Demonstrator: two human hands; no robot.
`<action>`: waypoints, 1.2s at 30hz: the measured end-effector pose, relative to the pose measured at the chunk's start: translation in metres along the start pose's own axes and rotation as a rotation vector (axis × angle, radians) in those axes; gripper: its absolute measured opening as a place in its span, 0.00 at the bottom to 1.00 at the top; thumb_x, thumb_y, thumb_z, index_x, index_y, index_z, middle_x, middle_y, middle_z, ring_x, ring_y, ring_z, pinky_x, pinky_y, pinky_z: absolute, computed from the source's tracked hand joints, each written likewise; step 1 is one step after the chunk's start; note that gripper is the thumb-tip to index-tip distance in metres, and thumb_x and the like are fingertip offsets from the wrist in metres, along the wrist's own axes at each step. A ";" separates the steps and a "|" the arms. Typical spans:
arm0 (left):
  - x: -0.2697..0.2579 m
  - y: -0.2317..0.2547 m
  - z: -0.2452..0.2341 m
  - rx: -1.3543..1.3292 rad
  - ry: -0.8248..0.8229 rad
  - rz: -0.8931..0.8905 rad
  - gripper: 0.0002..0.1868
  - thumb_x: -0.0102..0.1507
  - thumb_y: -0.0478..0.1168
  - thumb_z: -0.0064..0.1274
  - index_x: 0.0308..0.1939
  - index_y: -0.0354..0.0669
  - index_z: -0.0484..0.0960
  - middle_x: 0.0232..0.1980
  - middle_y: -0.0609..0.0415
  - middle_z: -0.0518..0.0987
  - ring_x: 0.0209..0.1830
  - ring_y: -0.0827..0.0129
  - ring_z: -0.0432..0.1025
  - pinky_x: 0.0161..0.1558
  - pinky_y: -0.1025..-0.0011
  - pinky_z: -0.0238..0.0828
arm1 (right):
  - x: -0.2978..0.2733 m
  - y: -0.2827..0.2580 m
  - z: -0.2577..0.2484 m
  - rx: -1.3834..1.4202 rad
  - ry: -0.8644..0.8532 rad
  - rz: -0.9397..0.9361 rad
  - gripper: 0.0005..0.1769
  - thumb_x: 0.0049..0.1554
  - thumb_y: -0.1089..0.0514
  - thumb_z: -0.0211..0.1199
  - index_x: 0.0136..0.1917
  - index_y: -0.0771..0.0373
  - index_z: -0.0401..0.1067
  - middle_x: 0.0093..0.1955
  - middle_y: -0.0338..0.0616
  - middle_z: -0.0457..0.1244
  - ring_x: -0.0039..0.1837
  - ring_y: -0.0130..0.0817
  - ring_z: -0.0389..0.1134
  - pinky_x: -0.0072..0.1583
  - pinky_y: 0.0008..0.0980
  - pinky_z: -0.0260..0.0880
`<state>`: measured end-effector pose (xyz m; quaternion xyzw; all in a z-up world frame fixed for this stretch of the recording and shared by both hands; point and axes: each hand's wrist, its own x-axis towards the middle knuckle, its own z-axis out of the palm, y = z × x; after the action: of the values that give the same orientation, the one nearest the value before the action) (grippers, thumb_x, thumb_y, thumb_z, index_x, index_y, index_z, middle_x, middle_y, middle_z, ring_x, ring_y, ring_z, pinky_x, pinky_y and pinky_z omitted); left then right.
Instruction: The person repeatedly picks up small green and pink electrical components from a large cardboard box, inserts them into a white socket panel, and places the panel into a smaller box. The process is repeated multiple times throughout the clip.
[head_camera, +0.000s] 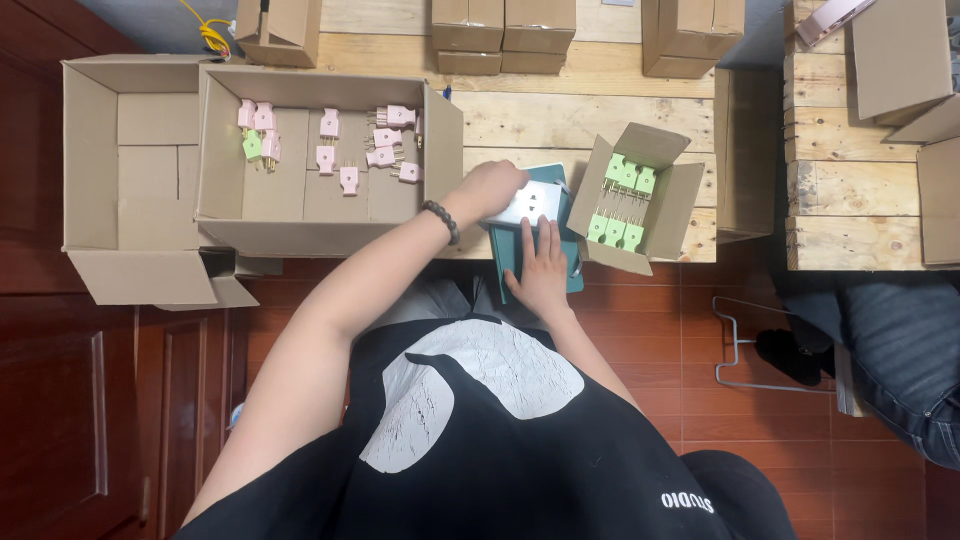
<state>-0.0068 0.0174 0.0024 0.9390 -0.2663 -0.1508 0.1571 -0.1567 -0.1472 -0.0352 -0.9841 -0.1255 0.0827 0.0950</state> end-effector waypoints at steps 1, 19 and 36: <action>0.002 0.000 0.012 0.002 0.001 0.001 0.11 0.62 0.30 0.48 0.41 0.41 0.86 0.36 0.38 0.81 0.42 0.44 0.81 0.44 0.49 0.79 | -0.001 -0.001 0.000 0.000 0.002 0.001 0.61 0.54 0.40 0.69 0.88 0.54 0.37 0.86 0.58 0.36 0.88 0.55 0.32 0.71 0.52 0.62; 0.000 0.003 0.024 0.068 0.128 -0.097 0.19 0.54 0.36 0.64 0.45 0.32 0.79 0.35 0.40 0.81 0.41 0.42 0.81 0.43 0.47 0.80 | -0.001 -0.002 -0.002 -0.031 -0.006 -0.006 0.64 0.51 0.40 0.70 0.88 0.55 0.37 0.86 0.59 0.37 0.87 0.56 0.35 0.72 0.52 0.61; -0.128 0.050 -0.015 -1.227 0.144 -0.091 0.40 0.57 0.28 0.66 0.73 0.42 0.70 0.48 0.42 0.82 0.39 0.72 0.75 0.44 0.74 0.82 | -0.017 0.003 -0.044 1.541 0.090 0.191 0.24 0.54 0.70 0.74 0.64 0.68 0.78 0.55 0.54 0.72 0.53 0.38 0.77 0.56 0.36 0.82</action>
<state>-0.1277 0.0497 0.0603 0.6958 -0.0795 -0.2193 0.6794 -0.1644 -0.1618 0.0091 -0.6492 0.0565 0.1143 0.7499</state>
